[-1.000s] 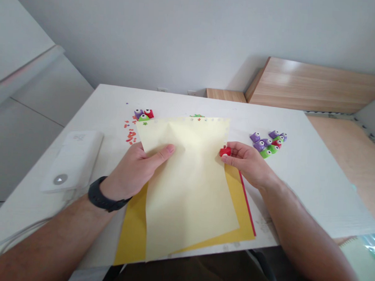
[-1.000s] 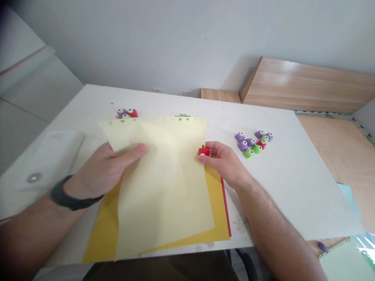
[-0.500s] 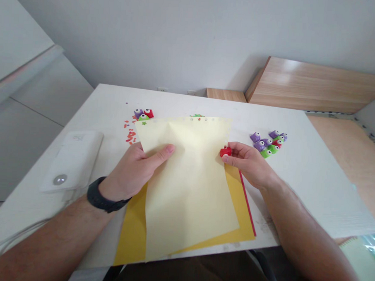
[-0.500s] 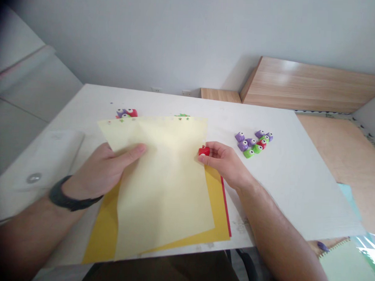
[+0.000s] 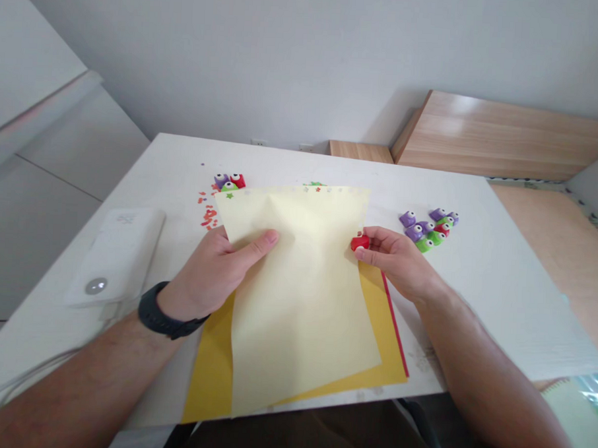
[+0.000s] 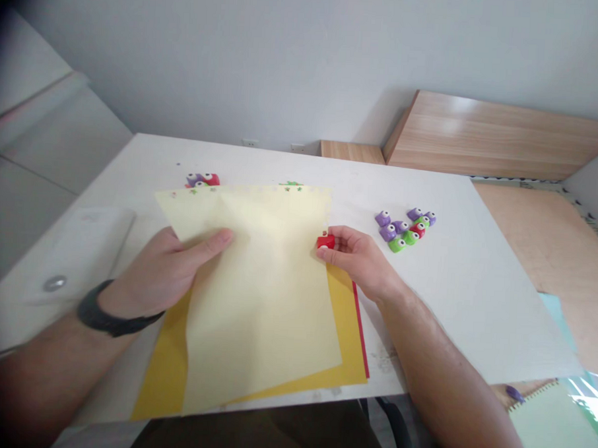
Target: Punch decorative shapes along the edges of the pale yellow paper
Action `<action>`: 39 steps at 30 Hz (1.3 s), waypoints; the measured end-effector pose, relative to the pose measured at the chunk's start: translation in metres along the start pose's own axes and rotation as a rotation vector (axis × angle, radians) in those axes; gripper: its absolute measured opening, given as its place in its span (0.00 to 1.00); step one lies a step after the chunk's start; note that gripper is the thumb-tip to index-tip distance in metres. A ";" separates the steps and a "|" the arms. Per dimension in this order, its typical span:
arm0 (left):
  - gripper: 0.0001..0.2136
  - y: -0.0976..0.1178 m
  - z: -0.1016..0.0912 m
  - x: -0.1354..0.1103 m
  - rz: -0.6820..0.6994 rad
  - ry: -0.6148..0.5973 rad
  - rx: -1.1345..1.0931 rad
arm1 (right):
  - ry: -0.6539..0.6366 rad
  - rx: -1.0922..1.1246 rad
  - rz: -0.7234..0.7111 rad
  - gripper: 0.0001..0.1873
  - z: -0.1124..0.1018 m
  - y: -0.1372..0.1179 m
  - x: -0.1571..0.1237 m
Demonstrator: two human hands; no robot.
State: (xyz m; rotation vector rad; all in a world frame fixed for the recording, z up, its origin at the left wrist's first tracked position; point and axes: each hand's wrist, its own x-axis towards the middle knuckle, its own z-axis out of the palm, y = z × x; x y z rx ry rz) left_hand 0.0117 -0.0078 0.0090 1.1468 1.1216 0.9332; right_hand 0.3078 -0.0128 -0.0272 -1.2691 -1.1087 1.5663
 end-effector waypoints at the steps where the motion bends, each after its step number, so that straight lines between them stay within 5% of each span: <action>1: 0.22 0.000 0.000 0.000 0.000 -0.001 0.002 | 0.002 0.004 0.001 0.19 0.000 0.000 0.000; 39: 0.22 -0.014 -0.005 0.001 0.044 -0.008 -0.019 | 0.019 -0.066 -0.055 0.15 0.007 0.003 0.005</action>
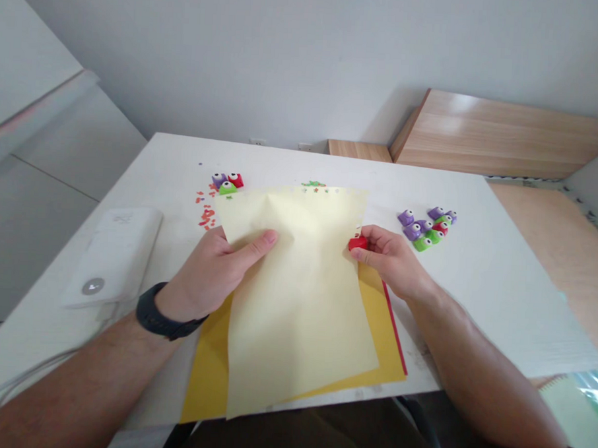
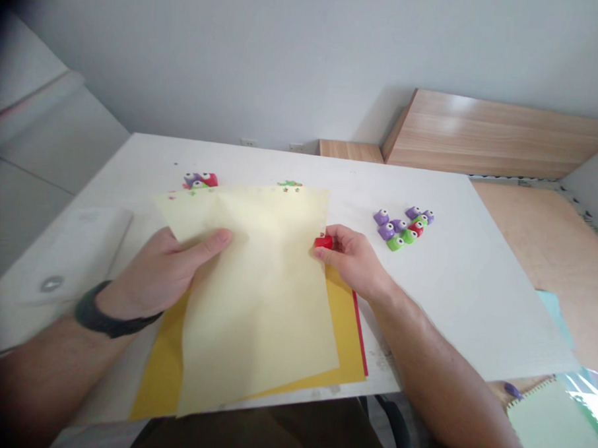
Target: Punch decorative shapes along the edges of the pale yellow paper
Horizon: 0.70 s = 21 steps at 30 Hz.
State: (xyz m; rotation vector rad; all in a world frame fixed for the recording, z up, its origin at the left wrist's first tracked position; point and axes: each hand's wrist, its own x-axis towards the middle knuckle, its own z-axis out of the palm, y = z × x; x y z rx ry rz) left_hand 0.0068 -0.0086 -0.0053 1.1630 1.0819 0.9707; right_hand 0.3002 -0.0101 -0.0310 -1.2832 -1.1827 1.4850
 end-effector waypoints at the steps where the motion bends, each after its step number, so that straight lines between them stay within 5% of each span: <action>1: 0.23 0.000 0.000 0.000 0.000 0.003 0.000 | 0.001 -0.002 0.000 0.15 0.000 0.001 0.001; 21: 0.23 0.001 0.006 0.001 0.019 0.024 0.067 | 0.040 -0.159 -0.077 0.14 -0.006 0.012 0.009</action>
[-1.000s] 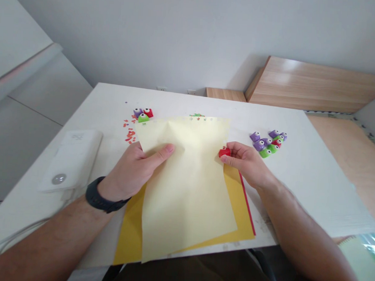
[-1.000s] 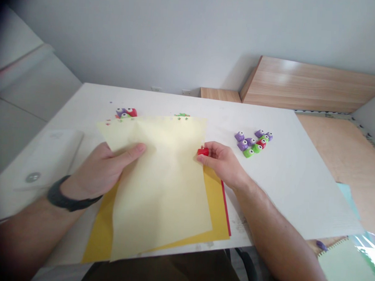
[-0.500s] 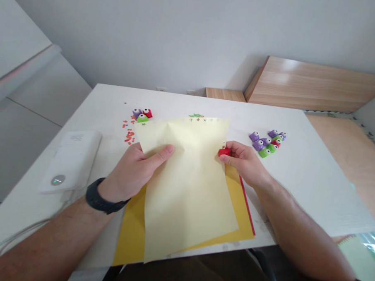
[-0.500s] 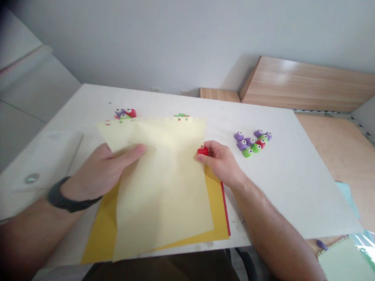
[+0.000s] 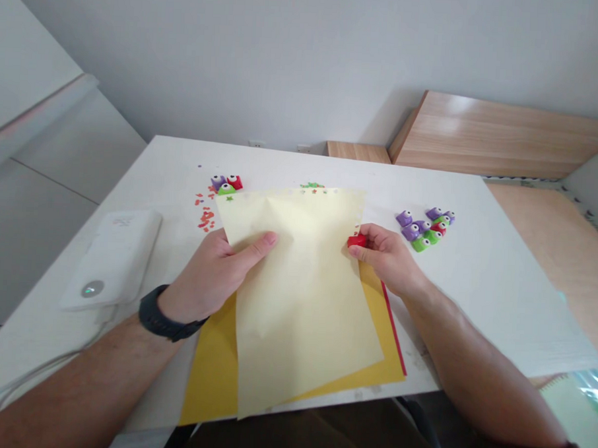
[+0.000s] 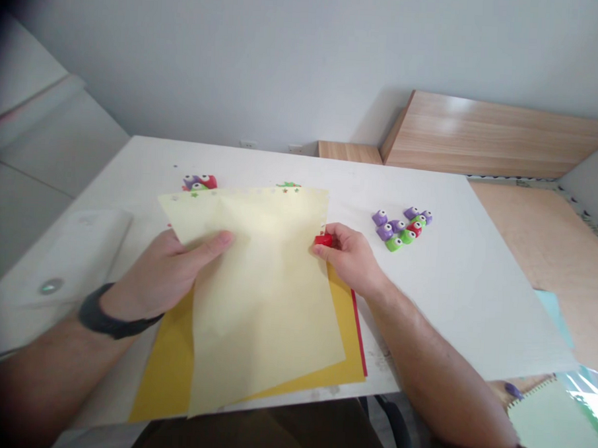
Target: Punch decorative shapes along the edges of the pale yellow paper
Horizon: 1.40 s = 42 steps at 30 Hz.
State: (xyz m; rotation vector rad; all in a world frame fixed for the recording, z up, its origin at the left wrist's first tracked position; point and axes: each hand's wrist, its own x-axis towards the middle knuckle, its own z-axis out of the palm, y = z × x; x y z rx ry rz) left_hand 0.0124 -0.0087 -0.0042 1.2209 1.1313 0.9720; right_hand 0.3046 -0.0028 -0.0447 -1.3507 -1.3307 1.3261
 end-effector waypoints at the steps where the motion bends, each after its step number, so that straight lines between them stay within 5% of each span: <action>1: 0.24 0.000 0.000 0.000 0.002 0.007 0.005 | 0.002 -0.015 -0.003 0.14 0.000 0.002 0.001; 42: 0.24 -0.004 0.000 0.005 0.033 0.060 -0.009 | 0.003 0.242 0.065 0.22 -0.007 -0.009 -0.006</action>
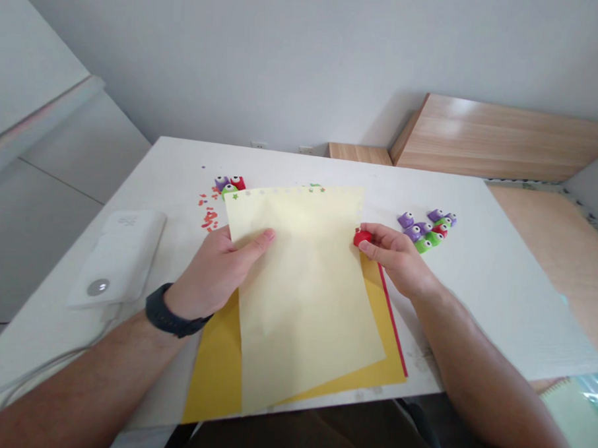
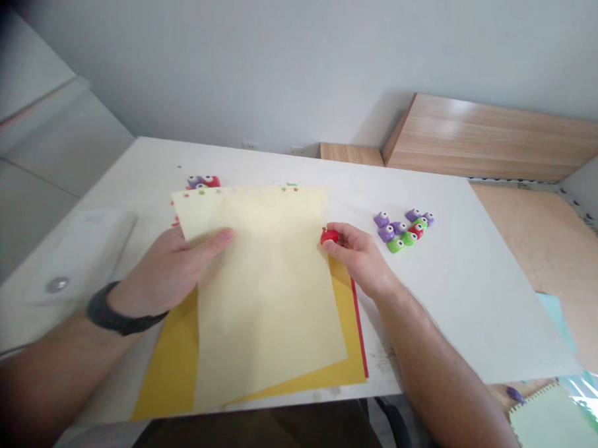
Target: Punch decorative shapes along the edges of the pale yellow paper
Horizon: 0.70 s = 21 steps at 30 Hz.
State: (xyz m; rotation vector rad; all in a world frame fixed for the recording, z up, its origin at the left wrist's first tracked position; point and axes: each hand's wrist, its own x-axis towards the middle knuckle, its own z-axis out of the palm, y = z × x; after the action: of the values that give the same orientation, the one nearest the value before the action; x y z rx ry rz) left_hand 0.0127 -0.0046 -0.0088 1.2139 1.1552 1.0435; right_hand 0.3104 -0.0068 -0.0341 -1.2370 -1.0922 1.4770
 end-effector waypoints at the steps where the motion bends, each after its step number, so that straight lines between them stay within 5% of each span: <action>1: 0.25 0.000 0.000 0.000 0.002 0.003 -0.002 | 0.003 0.006 0.001 0.22 0.000 0.001 0.000; 21: 0.23 -0.003 -0.004 0.000 0.004 -0.042 -0.025 | 0.036 0.014 0.009 0.22 -0.005 0.006 0.002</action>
State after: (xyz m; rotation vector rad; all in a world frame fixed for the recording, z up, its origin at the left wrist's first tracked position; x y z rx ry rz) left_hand 0.0085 -0.0047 -0.0115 1.2132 1.1050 1.0278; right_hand 0.3147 -0.0054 -0.0406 -1.2555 -1.0520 1.4613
